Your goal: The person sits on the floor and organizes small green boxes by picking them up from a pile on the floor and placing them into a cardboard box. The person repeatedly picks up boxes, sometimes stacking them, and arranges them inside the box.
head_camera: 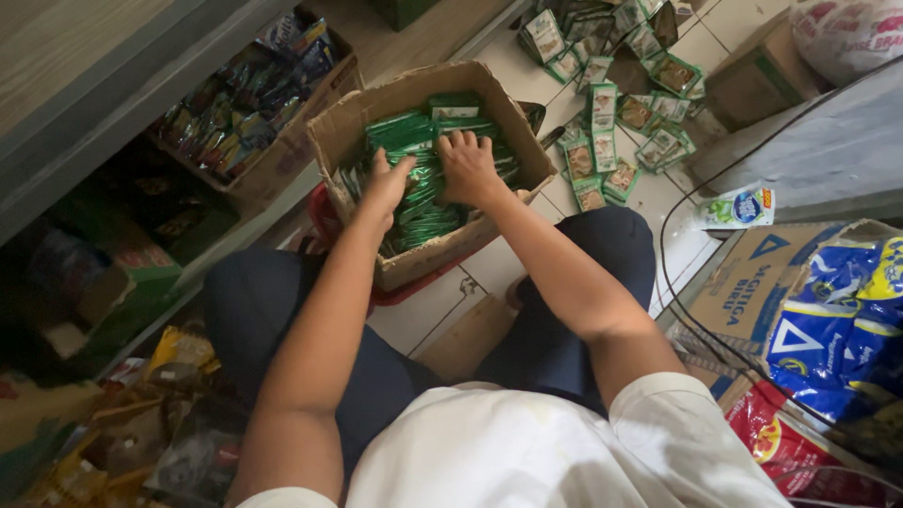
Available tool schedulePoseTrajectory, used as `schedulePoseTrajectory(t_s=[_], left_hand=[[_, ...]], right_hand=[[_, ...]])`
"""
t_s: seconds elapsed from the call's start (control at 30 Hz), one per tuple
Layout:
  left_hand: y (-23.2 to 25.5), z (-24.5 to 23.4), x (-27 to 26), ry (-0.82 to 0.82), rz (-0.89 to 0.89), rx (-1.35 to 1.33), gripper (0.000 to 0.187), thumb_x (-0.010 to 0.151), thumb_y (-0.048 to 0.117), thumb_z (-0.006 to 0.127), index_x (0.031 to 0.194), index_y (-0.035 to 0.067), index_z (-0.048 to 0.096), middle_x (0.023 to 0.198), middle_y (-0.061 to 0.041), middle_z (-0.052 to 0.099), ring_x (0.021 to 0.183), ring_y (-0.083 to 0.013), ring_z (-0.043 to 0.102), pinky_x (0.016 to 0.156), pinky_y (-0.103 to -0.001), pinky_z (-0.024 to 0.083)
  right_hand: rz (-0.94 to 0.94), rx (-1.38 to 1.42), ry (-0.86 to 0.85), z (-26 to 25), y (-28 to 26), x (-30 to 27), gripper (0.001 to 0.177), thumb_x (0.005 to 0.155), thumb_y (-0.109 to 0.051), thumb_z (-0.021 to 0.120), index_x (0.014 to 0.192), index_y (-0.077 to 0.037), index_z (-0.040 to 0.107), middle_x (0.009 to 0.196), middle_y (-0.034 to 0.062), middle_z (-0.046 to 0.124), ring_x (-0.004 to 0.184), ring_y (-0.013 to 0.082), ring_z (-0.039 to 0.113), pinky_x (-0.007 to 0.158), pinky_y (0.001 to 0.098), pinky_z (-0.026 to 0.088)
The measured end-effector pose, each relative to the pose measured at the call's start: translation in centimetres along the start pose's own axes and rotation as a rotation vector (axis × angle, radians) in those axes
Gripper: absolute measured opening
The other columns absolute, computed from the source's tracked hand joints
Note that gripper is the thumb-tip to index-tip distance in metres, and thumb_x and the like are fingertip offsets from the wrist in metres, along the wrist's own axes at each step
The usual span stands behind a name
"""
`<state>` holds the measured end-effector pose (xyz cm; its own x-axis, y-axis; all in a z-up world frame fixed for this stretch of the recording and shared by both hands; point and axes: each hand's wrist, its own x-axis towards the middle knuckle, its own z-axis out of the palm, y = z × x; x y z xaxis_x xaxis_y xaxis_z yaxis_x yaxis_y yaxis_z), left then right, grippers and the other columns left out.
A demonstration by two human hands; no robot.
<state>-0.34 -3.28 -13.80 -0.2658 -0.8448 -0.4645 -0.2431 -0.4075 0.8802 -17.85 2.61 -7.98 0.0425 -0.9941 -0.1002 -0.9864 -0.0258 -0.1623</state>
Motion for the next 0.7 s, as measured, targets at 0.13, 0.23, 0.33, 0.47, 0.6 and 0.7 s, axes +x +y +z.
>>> schedulePoseTrajectory(t_s=[0.13, 0.23, 0.33, 0.47, 0.6, 0.7], left_hand=[[0.6, 0.1, -0.3, -0.034, -0.068, -0.013, 0.096, 0.098, 0.054, 0.064, 0.162, 0.003, 0.013, 0.167, -0.021, 0.022, 0.155, -0.0315, 0.024, 0.122, -0.042, 0.024], [0.0, 0.4, 0.1, -0.076, -0.147, 0.049, 0.101, 0.092, 0.056, 0.06, 0.163, 0.005, 0.01, 0.168, -0.02, 0.023, 0.155, -0.0316, 0.023, 0.122, -0.043, 0.023], [-1.4, 0.7, 1.0, -0.095, -0.026, 0.005, 0.098, 0.086, 0.057, 0.059, 0.161, 0.004, 0.025, 0.165, -0.019, 0.034, 0.152, -0.0316, 0.033, 0.12, -0.042, 0.029], [-2.1, 1.1, 1.5, 0.018, 0.128, 0.352, 0.103, 0.097, 0.058, 0.066, 0.159, -0.007, 0.015, 0.166, -0.029, 0.021, 0.155, -0.0383, 0.022, 0.125, -0.046, 0.023], [-0.3, 1.8, -1.5, 0.096, 0.359, 0.758, 0.094, 0.098, 0.058, 0.062, 0.159, -0.003, 0.024, 0.165, -0.031, 0.022, 0.153, -0.0442, 0.024, 0.121, -0.053, 0.026], [2.3, 1.8, -4.6, 0.072, 0.411, 0.843, 0.087, 0.1, 0.057, 0.058, 0.16, 0.002, 0.027, 0.166, -0.028, 0.023, 0.153, -0.0427, 0.026, 0.119, -0.057, 0.027]], right_hand=[[-0.064, -0.116, -0.01, 1.6, -0.3, 0.2, 0.12, 0.052, -0.039, 0.094, 0.152, -0.012, 0.034, 0.15, 0.0209, 0.038, 0.14, 0.0407, 0.038, 0.106, 0.0647, 0.035], [-0.143, -0.027, -0.142, 2.7, -0.7, 0.5, 0.127, 0.06, -0.05, 0.093, 0.159, -0.014, 0.021, 0.165, 0.02, 0.013, 0.151, 0.0451, 0.02, 0.111, 0.074, 0.023], [-0.141, -0.005, -0.246, 3.3, -0.9, 0.6, 0.126, 0.067, -0.052, 0.09, 0.163, -0.017, 0.015, 0.171, 0.0172, 0.001, 0.155, 0.0458, 0.014, 0.114, 0.0752, 0.02], [-0.117, -0.012, -0.273, 2.7, -1.7, 0.4, 0.128, 0.068, -0.054, 0.087, 0.163, -0.019, 0.01, 0.171, 0.0166, 0.0, 0.156, 0.0446, 0.013, 0.115, 0.0738, 0.021], [-0.143, 0.064, -0.227, 0.1, -0.4, 0.1, 0.119, 0.076, -0.044, 0.085, 0.164, -0.018, 0.01, 0.17, 0.0167, 0.005, 0.154, 0.0426, 0.014, 0.115, 0.0747, 0.017], [-0.157, 0.278, -0.027, -2.4, 4.0, 0.0, 0.109, 0.077, -0.036, 0.087, 0.161, -0.017, 0.021, 0.165, 0.0187, 0.02, 0.152, 0.0409, 0.022, 0.116, 0.0695, 0.021]])
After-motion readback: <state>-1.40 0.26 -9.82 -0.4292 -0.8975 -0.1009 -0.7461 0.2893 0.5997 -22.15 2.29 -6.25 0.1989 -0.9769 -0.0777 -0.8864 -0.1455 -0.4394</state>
